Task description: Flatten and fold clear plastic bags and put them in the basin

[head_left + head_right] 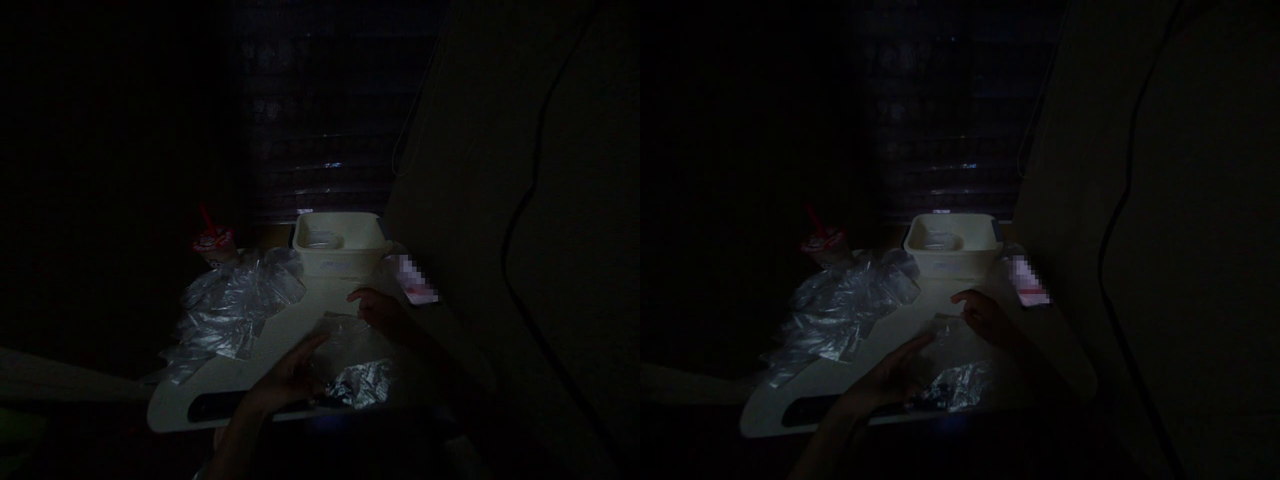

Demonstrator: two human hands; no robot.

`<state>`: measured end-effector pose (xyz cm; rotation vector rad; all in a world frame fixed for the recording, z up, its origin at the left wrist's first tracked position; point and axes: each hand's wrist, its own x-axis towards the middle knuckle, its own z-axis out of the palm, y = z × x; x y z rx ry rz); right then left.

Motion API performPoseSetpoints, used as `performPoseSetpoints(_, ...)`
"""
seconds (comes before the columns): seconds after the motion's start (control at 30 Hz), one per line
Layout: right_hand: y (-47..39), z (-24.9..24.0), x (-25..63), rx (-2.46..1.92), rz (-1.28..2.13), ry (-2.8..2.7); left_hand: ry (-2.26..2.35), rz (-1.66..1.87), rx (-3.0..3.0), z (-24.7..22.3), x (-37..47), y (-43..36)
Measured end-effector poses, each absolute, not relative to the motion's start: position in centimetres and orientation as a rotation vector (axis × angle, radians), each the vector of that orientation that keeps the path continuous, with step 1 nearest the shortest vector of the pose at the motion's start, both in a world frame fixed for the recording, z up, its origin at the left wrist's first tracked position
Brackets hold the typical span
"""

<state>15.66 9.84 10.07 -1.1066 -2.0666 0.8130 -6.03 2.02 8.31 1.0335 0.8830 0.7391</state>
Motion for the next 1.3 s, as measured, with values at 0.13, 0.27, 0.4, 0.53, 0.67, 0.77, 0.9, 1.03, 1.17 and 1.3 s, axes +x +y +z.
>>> performPoseSetpoints(0.13, 10.1, 8.5, 16.1, -1.156, 0.757, -2.023, 0.94, 0.876, 0.936, 7.2, -5.1, 3.2)
performPoseSetpoints(0.27, 8.5, 7.8, 16.7, -1.122, 0.5, -2.077, 1.076, 1.072, 0.814, 6.1, -4.0, 4.3)
performPoseSetpoints(0.4, 5.3, 7.7, 16.7, -0.983, 0.338, -2.343, 1.105, 1.189, 0.687, 6.3, -3.6, 4.6)
performPoseSetpoints(0.53, 4.2, 6.8, 16.2, -1.001, 0.056, -2.362, 0.994, 1.234, 0.591, 7.6, -3.3, 4.0)
performPoseSetpoints(0.67, 5.5, 7.3, 16.3, -1.023, -0.007, -2.219, 0.811, 1.21, 0.519, 8.7, -3.2, 3.4)
performPoseSetpoints(0.77, 5.6, 8.6, 16.1, -0.967, 0.022, -2.21, 0.836, 1.216, 0.518, 9.4, -3.4, 3.1)
performPoseSetpoints(0.9, 4.5, 8.8, 14.8, -1.004, 0.054, -2.286, 0.986, 1.258, 0.571, 9.9, -3.1, 2.8)
performPoseSetpoints(1.03, 4.6, 7.5, 13.7, -1.14, -0.029, -2.183, 1.19, 1.26, 0.673, 9.8, -2.1, 2.6)
performPoseSetpoints(1.17, 5.9, 8.0, 14.1, -1.085, -0.021, -2.108, 1.316, 1.208, 0.83, 9.8, -2.2, 2.6)
performPoseSetpoints(1.3, 6.6, 9.3, 15.3, -1.043, 0.058, -2.108, 1.504, 1.161, 1.151, 10.0, -3.6, 3.0)
